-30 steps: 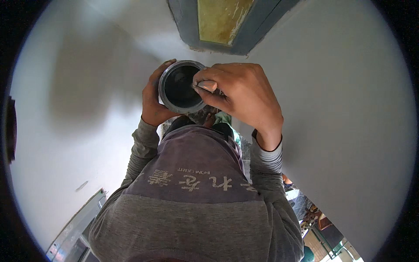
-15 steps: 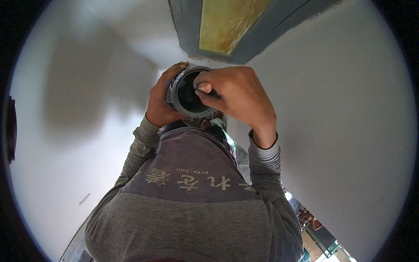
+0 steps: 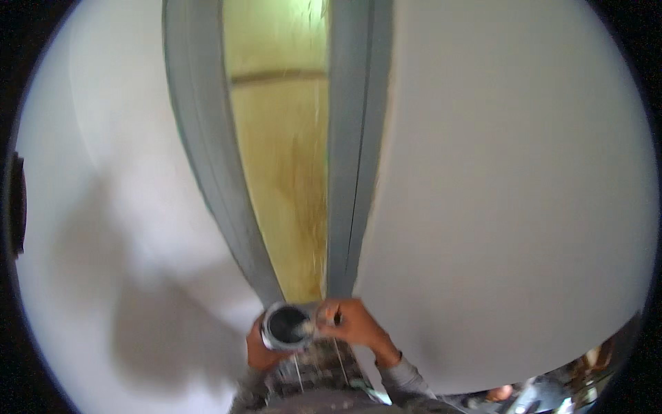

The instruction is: The person paints a window frame with grey paint using a paint brush.

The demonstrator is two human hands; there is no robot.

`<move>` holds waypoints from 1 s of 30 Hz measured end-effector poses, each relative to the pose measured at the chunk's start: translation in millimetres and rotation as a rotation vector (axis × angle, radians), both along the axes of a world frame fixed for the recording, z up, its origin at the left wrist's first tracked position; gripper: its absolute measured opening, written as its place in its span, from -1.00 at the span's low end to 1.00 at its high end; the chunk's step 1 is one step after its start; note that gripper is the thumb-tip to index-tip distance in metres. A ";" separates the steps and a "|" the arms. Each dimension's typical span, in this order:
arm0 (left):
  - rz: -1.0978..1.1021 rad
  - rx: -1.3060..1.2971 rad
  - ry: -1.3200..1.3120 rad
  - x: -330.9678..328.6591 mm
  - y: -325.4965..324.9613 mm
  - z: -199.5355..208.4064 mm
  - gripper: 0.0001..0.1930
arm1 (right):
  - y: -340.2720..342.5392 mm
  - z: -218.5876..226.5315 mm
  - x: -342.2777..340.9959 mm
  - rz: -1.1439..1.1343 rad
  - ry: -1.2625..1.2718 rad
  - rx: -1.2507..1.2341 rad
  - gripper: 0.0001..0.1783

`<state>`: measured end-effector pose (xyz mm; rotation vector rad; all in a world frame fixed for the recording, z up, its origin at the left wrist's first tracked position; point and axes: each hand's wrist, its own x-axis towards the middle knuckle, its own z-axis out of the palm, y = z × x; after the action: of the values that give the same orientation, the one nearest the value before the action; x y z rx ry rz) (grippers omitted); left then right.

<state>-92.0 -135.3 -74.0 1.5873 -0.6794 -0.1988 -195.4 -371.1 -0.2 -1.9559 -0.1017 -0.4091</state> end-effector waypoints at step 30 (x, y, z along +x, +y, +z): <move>-0.143 -0.282 -0.296 113.8 -18.9 76.1 0.09 | -141.4 445.2 140.4 -0.595 -1.545 0.029 -0.72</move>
<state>21.9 -154.2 2.1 1.3084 -1.0062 0.0294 -55.0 -512.5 445.0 -1.1746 -0.4781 -2.1898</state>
